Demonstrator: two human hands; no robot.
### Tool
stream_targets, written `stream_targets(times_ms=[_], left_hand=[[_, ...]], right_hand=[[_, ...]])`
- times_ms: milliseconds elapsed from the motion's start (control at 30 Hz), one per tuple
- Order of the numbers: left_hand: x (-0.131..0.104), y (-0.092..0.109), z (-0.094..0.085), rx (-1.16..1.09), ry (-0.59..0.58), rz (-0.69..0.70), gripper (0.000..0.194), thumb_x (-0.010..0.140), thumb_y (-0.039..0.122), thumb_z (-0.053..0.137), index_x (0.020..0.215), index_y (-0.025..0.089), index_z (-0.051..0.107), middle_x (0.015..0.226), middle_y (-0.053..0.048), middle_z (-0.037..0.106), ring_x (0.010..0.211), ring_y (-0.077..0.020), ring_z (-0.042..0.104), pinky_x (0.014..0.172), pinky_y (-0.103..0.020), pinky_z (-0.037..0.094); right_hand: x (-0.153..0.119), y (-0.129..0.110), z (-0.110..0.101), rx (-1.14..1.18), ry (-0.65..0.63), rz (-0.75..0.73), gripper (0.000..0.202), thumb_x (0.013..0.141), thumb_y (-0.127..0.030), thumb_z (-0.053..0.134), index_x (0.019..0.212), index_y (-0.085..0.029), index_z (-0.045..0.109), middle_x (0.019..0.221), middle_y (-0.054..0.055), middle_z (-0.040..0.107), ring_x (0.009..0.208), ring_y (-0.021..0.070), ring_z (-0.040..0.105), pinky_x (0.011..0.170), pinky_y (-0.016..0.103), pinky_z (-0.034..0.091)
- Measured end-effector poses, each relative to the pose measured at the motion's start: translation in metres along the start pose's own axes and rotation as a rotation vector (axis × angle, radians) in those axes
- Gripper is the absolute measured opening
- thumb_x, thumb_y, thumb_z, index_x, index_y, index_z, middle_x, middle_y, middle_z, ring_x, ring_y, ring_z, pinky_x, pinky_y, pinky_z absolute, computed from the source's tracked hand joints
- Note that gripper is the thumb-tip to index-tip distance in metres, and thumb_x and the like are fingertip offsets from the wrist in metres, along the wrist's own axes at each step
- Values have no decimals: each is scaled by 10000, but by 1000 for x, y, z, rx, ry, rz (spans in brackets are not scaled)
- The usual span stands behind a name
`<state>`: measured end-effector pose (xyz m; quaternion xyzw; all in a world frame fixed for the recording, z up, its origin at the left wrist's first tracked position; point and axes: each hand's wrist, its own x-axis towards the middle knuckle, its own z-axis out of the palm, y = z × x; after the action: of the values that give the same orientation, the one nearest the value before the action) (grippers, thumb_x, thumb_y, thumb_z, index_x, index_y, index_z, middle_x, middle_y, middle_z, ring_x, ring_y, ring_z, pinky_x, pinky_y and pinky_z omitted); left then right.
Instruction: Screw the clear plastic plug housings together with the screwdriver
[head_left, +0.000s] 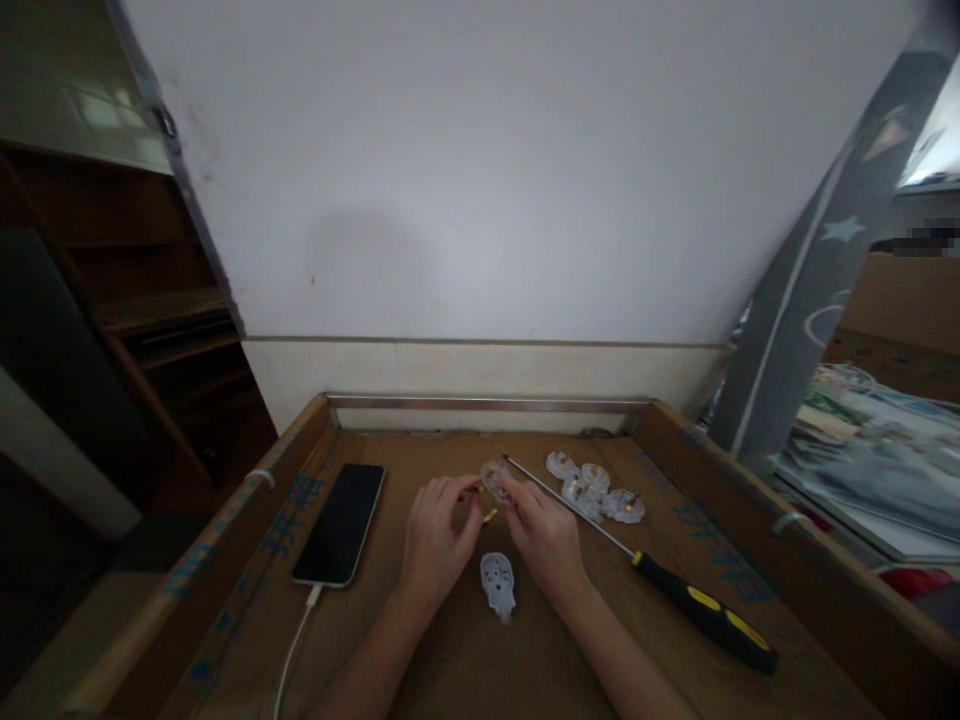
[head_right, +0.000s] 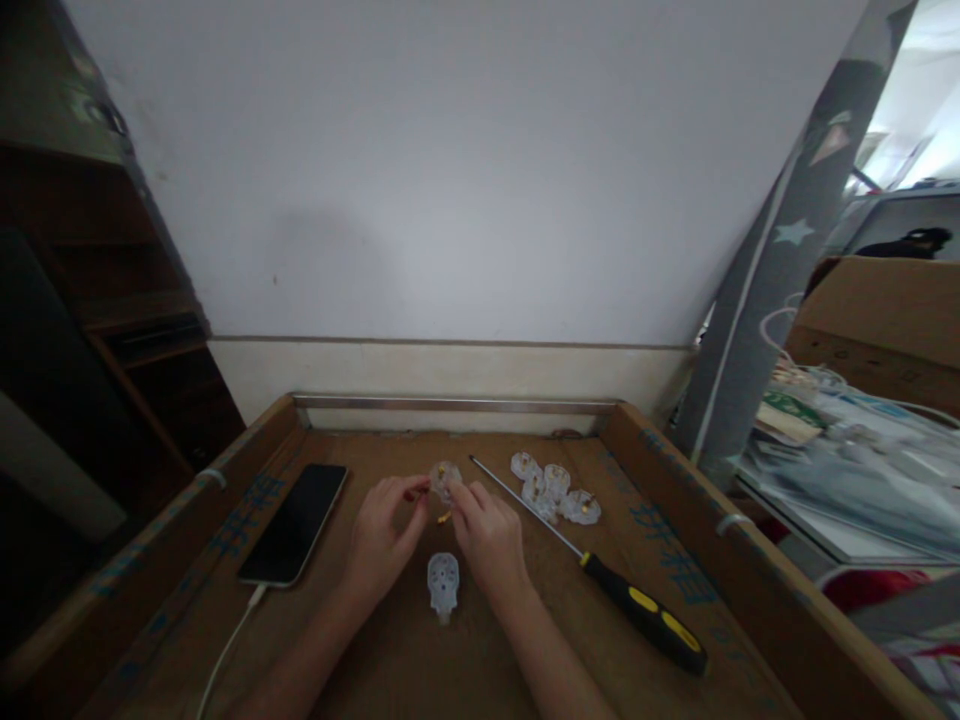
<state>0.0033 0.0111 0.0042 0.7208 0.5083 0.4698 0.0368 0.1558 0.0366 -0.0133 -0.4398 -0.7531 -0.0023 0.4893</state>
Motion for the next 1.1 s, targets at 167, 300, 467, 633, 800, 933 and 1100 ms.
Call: stream_targets(times_ms=[167, 300, 467, 633, 800, 933, 1100], left_hand=[[1, 0, 0, 9, 50, -21, 142, 838, 169, 493, 921, 199, 604, 848, -38, 652, 805, -187, 585, 730, -323, 435], [1, 0, 0, 22, 110, -59, 133, 826, 173, 501, 915, 192, 598, 835, -35, 652, 777, -184, 589, 727, -322, 441], [0, 0, 2, 51, 108, 7, 144, 828, 171, 514, 940, 198, 601, 843, -33, 662, 785, -184, 593, 719, -312, 444], [2, 0, 1, 127, 59, 25, 135, 831, 163, 530, 927, 204, 616, 859, -27, 678, 811, -195, 595, 718, -322, 426], [2, 0, 3, 148, -16, -14, 113, 820, 168, 565, 908, 217, 618, 895, -10, 684, 835, -194, 587, 731, -327, 405], [0, 0, 5, 178, 12, -35, 82, 808, 172, 597, 873, 218, 616, 874, 3, 686, 818, -200, 582, 719, -328, 392], [0, 1, 6, 193, 14, -28, 64, 809, 179, 600, 856, 221, 612, 856, 9, 680, 806, -200, 573, 716, -323, 380]], right_hand=[[4, -4, 3, 191, -39, 157, 173, 808, -277, 549, 964, -202, 548, 864, 48, 644, 724, 153, 622, 686, 267, 519], [7, -4, 5, 284, -43, 273, 165, 831, -335, 536, 911, -192, 531, 804, 42, 627, 673, 146, 607, 653, 271, 514], [6, -2, 7, 369, -74, 353, 214, 829, -366, 544, 952, -197, 499, 851, 55, 645, 708, 160, 630, 676, 286, 518], [4, 0, 9, 424, -113, 383, 447, 833, -367, 546, 1222, -193, 412, 999, 77, 653, 815, 163, 643, 730, 289, 525], [4, 2, 9, 409, -168, 375, 405, 823, -347, 554, 1197, -198, 514, 1056, 77, 647, 796, 161, 636, 766, 301, 511], [4, 1, 9, 396, -201, 366, 423, 808, -330, 564, 1205, -190, 527, 977, 64, 666, 773, 163, 631, 731, 288, 511], [5, -2, 7, 366, -218, 363, 450, 810, -321, 545, 1242, -198, 514, 941, 57, 674, 749, 163, 628, 720, 295, 508]])
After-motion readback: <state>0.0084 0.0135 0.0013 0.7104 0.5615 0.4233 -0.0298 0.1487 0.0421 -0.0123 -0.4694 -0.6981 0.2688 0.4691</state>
